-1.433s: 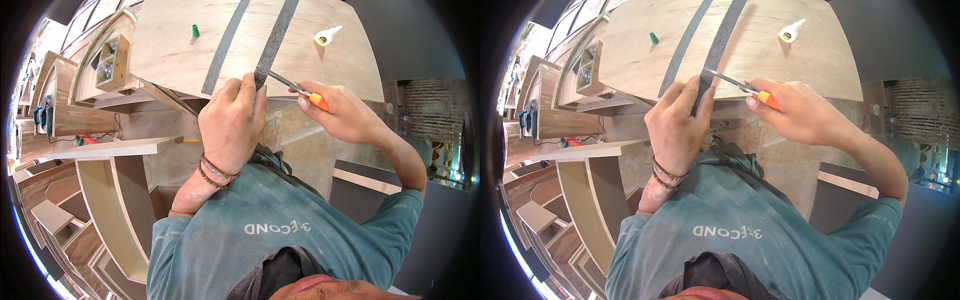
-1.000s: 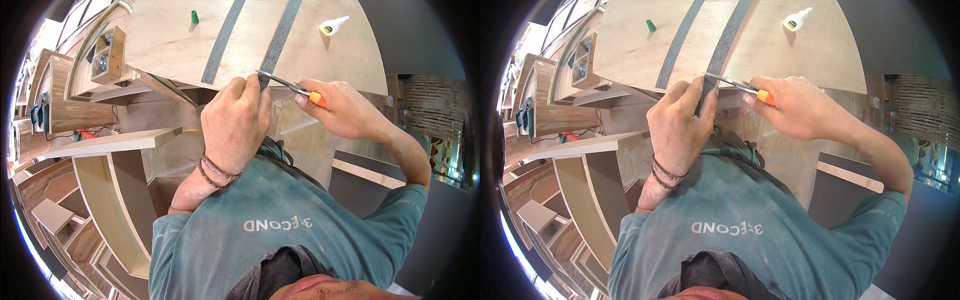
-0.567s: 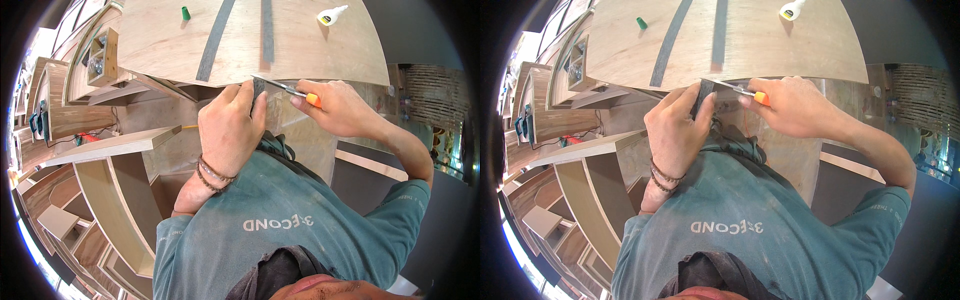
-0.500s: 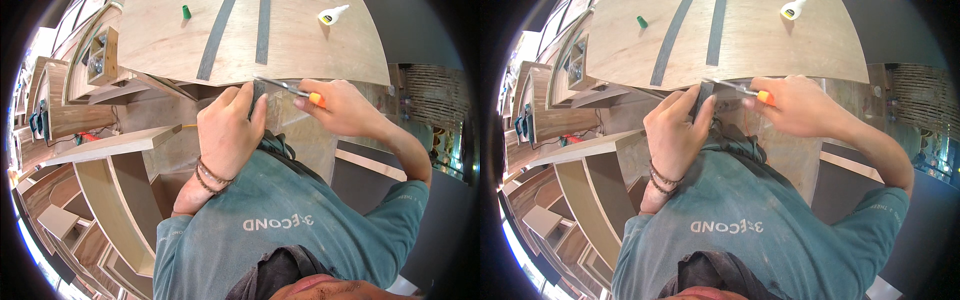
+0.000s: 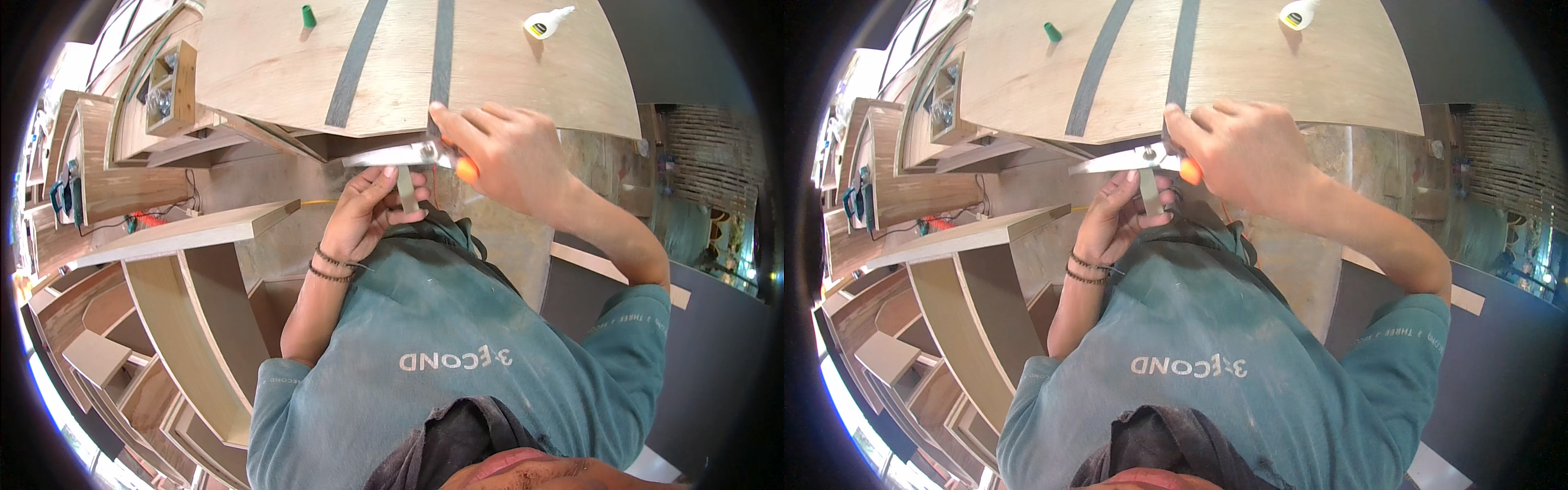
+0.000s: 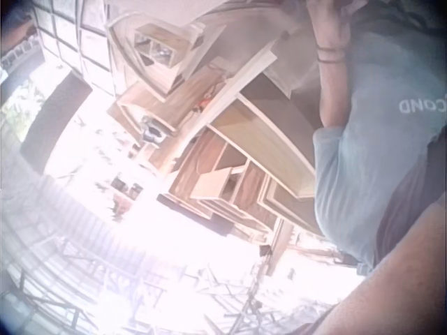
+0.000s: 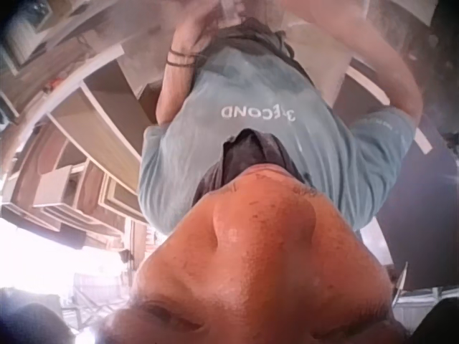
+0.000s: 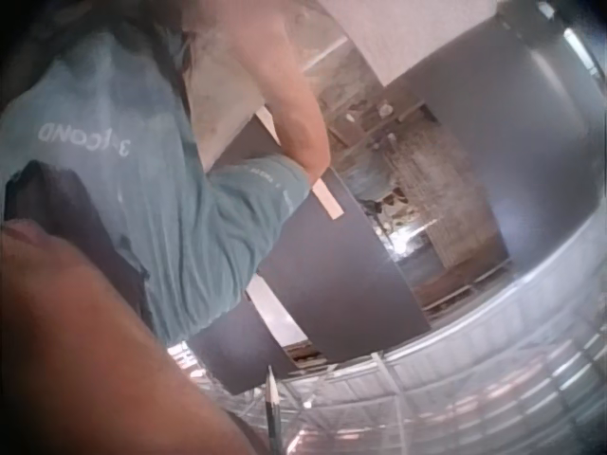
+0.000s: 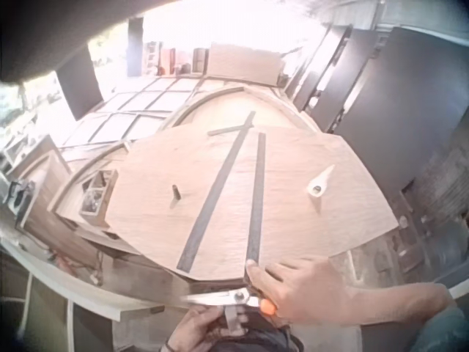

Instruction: The person applies glue to a thin wooden strip and attaches it to the edge of a wooden shelf unit. They then use scissors to cut a strip of dark tape into small pieces and apply glue to the tape pieces.

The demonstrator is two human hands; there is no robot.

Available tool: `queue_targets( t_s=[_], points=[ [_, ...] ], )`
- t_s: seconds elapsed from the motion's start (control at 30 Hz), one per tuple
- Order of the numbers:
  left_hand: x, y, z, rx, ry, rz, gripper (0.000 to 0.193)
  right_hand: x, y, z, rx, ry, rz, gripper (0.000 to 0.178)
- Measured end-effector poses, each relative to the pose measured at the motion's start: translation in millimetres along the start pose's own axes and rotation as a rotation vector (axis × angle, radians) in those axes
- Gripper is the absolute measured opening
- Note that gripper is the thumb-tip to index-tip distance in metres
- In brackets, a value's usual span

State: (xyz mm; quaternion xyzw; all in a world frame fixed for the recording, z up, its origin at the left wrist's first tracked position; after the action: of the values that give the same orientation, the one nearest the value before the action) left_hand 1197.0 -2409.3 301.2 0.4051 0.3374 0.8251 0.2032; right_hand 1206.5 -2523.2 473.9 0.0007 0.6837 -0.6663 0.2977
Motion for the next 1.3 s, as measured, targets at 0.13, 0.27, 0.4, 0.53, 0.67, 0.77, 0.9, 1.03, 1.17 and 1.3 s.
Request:
queue_targets(
  t_s=[0.13, 0.27, 0.4, 0.53, 0.67, 0.77, 0.9, 1.03, 1.17, 1.3],
  points=[
    [-4, 16, -14, 0.181, -0.059, -0.123, 0.038, 13, -24, -23, -0.065, -0.109, 0.093, 0.035],
    [2, 45, -12, 0.194, -0.074, -0.244, 0.041, 30, -43, -37, -0.24, -0.127, 0.21, 0.032],
    [4, 64, -13, 0.109, -0.1, -0.307, 0.046, 51, -45, -36, -0.315, -0.14, 0.285, 0.032],
    [1, 76, -24, 0.139, -0.173, -0.396, 0.046, 64, -43, -30, -0.372, -0.079, 0.3, 0.032],
    [2, 83, -31, 0.251, -0.202, -0.476, 0.045, 71, -42, -17, -0.497, 0.024, 0.317, 0.035],
    [1, 88, -30, 0.268, -0.175, -0.504, 0.043, 77, -40, -13, -0.582, 0.121, 0.297, 0.041],
    [0, 87, -32, 0.153, -0.136, -0.476, 0.046, 86, -37, -8, -0.672, 0.216, 0.32, 0.044],
    [1, 89, -17, 0.031, 0.0, -0.353, 0.039, 82, -39, -7, -0.66, 0.274, 0.265, 0.042],
    [10, 87, 17, -0.188, 0.269, -0.122, 0.032, 77, -44, 5, -0.592, 0.485, 0.143, 0.036],
    [37, 85, 69, -0.683, 0.847, 0.166, 0.032, 81, -57, 36, -0.408, 0.709, -0.04, 0.037]
  ],
)
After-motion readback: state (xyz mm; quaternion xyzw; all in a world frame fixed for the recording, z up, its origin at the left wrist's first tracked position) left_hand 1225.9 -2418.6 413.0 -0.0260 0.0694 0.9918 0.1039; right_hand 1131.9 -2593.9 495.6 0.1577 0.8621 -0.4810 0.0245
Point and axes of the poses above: each hand's wrist, its own x-axis away from the middle knuckle, its own y-axis out of the palm, z = x × y, the point moved 9 cm from there along -x, towards the middle knuckle, and after that the axes turned 13 degrees about z, right-handed, at the moved point
